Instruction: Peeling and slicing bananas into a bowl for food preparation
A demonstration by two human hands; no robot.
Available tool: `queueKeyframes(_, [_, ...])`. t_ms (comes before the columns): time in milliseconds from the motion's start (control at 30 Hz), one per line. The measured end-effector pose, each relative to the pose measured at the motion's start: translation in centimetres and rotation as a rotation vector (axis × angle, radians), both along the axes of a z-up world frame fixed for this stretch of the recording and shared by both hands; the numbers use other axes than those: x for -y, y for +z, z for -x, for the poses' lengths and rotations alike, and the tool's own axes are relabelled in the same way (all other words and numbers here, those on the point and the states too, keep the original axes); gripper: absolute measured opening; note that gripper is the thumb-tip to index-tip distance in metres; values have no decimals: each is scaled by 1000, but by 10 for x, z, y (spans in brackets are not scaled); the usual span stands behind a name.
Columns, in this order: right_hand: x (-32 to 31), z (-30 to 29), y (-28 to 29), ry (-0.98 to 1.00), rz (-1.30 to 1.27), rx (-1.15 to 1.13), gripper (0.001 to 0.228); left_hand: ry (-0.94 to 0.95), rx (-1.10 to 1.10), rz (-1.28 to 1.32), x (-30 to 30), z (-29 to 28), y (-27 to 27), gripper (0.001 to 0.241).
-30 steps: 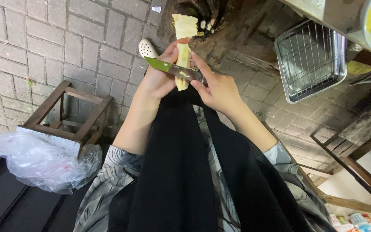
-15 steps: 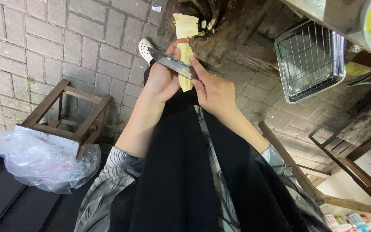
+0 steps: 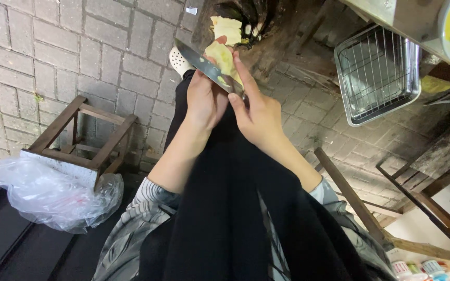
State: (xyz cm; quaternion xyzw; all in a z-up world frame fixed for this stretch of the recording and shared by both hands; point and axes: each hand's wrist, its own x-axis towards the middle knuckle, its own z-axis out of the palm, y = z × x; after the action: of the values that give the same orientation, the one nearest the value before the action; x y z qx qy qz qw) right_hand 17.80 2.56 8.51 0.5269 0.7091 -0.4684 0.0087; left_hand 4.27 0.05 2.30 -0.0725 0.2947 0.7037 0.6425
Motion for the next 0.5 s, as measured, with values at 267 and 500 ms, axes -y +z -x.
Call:
queueKeyframes(267, [4, 1, -9, 22, -252, 2, 51, 94, 31, 33, 2, -8, -9, 36])
queueKeyframes(500, [4, 1, -16, 28, -314, 8, 47, 93, 46, -43, 1, -7, -11, 33])
